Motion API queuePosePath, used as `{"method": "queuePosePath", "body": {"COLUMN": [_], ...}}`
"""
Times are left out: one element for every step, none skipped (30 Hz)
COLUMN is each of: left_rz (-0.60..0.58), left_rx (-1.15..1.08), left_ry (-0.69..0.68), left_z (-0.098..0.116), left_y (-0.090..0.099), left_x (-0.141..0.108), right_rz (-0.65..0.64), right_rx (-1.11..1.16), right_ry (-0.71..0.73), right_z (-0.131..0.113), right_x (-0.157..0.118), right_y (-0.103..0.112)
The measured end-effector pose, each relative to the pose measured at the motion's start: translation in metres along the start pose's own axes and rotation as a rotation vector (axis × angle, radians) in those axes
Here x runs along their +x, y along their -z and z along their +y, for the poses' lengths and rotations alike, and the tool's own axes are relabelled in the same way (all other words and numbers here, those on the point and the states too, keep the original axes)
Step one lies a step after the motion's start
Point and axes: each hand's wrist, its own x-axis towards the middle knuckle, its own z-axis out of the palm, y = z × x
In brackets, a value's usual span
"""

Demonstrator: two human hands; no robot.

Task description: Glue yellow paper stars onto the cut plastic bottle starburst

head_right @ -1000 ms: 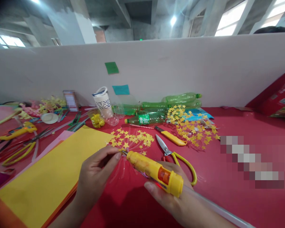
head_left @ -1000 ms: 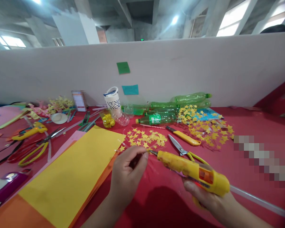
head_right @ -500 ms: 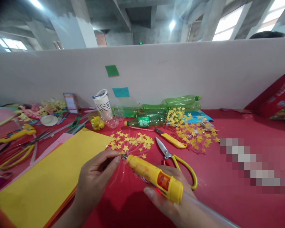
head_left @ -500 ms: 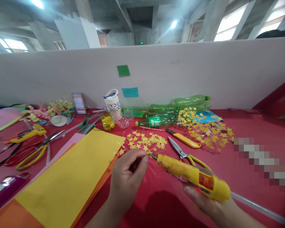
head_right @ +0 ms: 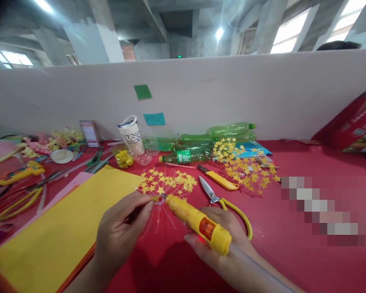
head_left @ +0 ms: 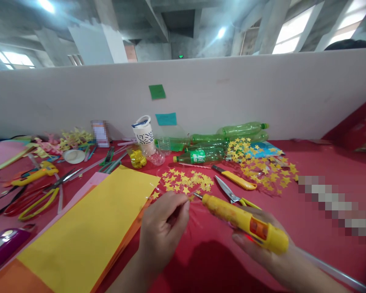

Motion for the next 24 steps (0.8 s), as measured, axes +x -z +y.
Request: {"method": "queuePosePath", "body": {"left_rz": [0.005, 0.012, 0.027, 0.047, 0.059, 0.064, 0.062, 0.05, 0.041, 0.035, 0.029, 0.012, -0.018, -0.06, -0.105, -0.153, -0.197, -0.237, -0.271, -0.303, -0.33, -0.35, -0.364, -0.372], "left_rx": [0.01, 0.013, 0.007, -0.006, -0.028, -0.058, -0.095, -0.141, -0.193, -0.253, -0.322, -0.396, -0.471, -0.539, -0.6, -0.653, -0.696, -0.733, -0.764, -0.791, -0.813, -0.832, -0.851, -0.873], "left_ry": [-0.013, -0.008, 0.012, 0.044, 0.084, 0.133, 0.187, 0.244, 0.307, 0.37, 0.436, 0.507, 0.574, 0.637, 0.693, 0.738, 0.774, 0.801, 0.823, 0.842, 0.859, 0.874, 0.887, 0.895], "left_z": [0.0, 0.002, 0.003, 0.005, 0.008, 0.01, 0.013, 0.016, 0.018, 0.02, 0.021, 0.022, 0.023, 0.023, 0.023, 0.023, 0.023, 0.023, 0.024, 0.025, 0.026, 0.027, 0.027, 0.028], "left_y": [0.001, 0.002, 0.003, 0.004, 0.006, 0.007, 0.009, 0.011, 0.012, 0.014, 0.015, 0.015, 0.016, 0.016, 0.016, 0.016, 0.016, 0.016, 0.016, 0.016, 0.016, 0.016, 0.016, 0.017], "left_x": [0.0, 0.001, 0.001, 0.002, 0.003, 0.005, 0.007, 0.009, 0.01, 0.012, 0.013, 0.014, 0.014, 0.014, 0.013, 0.012, 0.012, 0.011, 0.011, 0.011, 0.011, 0.011, 0.012, 0.012], "right_rz": [0.004, 0.017, 0.014, 0.009, -0.034, -0.101, -0.158, -0.215, -0.285, -0.339, -0.385, -0.418, -0.446, -0.453, -0.438, -0.404, -0.341, -0.267, -0.199, -0.134, -0.094, -0.067, -0.047, -0.016], "right_rx": [-0.014, -0.035, -0.06, -0.095, -0.138, -0.187, -0.235, -0.272, -0.295, -0.317, -0.344, -0.374, -0.403, -0.433, -0.459, -0.477, -0.487, -0.479, -0.448, -0.391, -0.329, -0.274, -0.251, -0.251], "right_ry": [0.002, -0.003, -0.015, -0.026, -0.039, -0.061, -0.105, -0.16, -0.194, -0.214, -0.216, -0.209, -0.193, -0.167, -0.133, -0.09, -0.041, 0.015, 0.067, 0.129, 0.195, 0.269, 0.353, 0.422], "right_z": [-0.002, -0.001, 0.001, 0.006, 0.012, 0.02, 0.028, 0.037, 0.047, 0.055, 0.063, 0.069, 0.072, 0.073, 0.07, 0.064, 0.055, 0.043, 0.029, 0.014, 0.0, -0.013, -0.023, -0.03], "right_x": [0.006, 0.011, 0.016, 0.02, 0.022, 0.023, 0.023, 0.021, 0.019, 0.015, 0.011, 0.007, 0.004, 0.002, 0.002, 0.003, 0.007, 0.011, 0.017, 0.022, 0.028, 0.033, 0.037, 0.04], "right_y": [0.005, 0.01, 0.016, 0.021, 0.026, 0.031, 0.034, 0.036, 0.036, 0.036, 0.034, 0.033, 0.031, 0.03, 0.029, 0.029, 0.03, 0.03, 0.029, 0.027, 0.024, 0.02, 0.015, 0.009]}}
